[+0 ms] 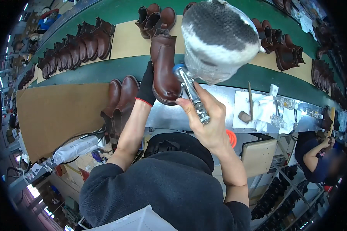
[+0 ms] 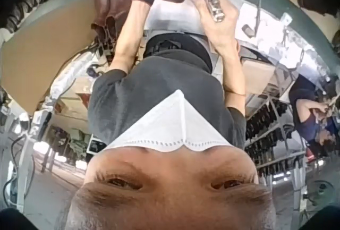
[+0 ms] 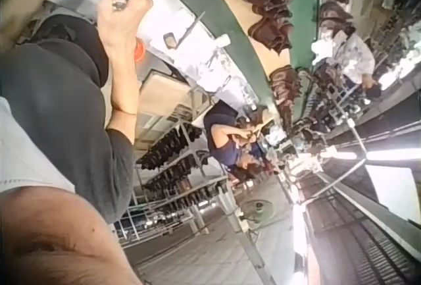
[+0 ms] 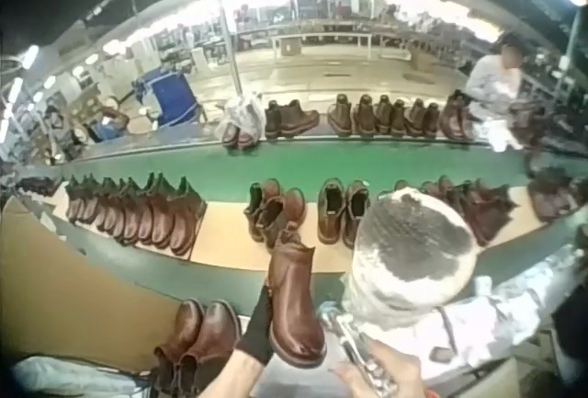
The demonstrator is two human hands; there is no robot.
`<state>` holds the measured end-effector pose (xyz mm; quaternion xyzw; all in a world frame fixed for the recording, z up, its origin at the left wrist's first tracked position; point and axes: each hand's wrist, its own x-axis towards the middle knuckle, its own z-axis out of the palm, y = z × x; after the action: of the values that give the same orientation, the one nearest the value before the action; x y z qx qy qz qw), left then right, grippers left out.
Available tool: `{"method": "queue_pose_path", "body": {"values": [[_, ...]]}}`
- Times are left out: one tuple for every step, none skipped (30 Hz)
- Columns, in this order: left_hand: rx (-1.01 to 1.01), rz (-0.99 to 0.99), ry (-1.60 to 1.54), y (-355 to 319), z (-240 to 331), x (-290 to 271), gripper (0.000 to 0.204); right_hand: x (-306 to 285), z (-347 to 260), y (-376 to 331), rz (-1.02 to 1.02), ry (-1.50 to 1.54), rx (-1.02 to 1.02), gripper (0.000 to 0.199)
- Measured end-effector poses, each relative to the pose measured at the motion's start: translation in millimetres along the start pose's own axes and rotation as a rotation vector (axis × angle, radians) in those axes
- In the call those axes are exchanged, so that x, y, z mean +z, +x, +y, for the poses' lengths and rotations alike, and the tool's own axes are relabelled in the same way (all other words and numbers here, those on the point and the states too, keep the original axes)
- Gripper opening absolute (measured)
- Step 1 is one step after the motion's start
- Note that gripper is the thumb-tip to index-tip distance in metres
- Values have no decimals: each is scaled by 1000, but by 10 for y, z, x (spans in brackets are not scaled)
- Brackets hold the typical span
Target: Cleaning and applying finishing spray to leather boots in a shoe manufacturing facility.
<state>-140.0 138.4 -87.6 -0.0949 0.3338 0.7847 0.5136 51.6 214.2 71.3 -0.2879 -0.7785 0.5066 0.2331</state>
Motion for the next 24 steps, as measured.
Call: {"method": "queue_pose_path", "body": {"values": [[-48,-100,-61,7,-30,-47,44,4,-38,5,-39,116,74,38],[-53,-101,-61,22,-64,-88,44,18,-61,7,-79,232,147,38],[-48,-126,-65,21,-75,-94,42,45,-66,34,-83,260,124,37],[-43,-151,-69,25,-86,-102,41,48,-71,53,-82,261,124,37],[-68,-171,-96,45,-100,-121,47,48,-84,71,-75,248,162,37],[-67,-173,-96,53,-103,-121,47,45,-89,89,-68,233,198,36],[-93,-250,-196,55,-105,-122,48,44,-34,74,-34,237,213,35],[-119,-328,-297,62,-104,-122,49,21,-5,57,-35,236,210,35],[-109,-284,-248,65,-95,-92,49,-5,19,27,5,191,203,35],[-104,-282,-248,53,-90,-67,49,-18,33,-7,45,146,194,35],[-112,-308,-276,35,-89,-40,47,-21,38,-48,66,148,197,35],[-125,-335,-302,28,-102,-21,45,-26,28,-55,69,148,198,35],[-124,-333,-299,57,-103,-105,45,-4,-18,-60,17,193,181,36],[-69,-279,-224,123,-116,-246,42,16,-78,-64,-35,237,165,37],[-24,-229,-150,139,-115,-211,40,21,-162,-19,-87,241,176,38],[-34,-232,-149,149,-129,-177,40,62,-144,7,-78,239,181,38],[92,-277,17,161,-147,-145,38,107,-106,29,-88,253,159,38],[229,-317,185,141,-118,-89,36,134,-92,58,-106,270,130,37],[88,-280,16,149,-152,-184,36,123,-96,72,-92,229,143,36],[90,-278,17,133,-161,-222,36,116,-78,66,-95,230,144,36],[32,-319,-104,123,-165,-234,35,97,-50,66,-56,230,196,36],[-27,-358,-225,119,-172,-252,35,81,-18,59,-17,230,251,36],[-28,-363,-227,123,-181,-273,37,68,11,36,0,194,232,36],[-19,-366,-226,144,-167,-304,37,60,-20,2,-5,195,224,36]]}}
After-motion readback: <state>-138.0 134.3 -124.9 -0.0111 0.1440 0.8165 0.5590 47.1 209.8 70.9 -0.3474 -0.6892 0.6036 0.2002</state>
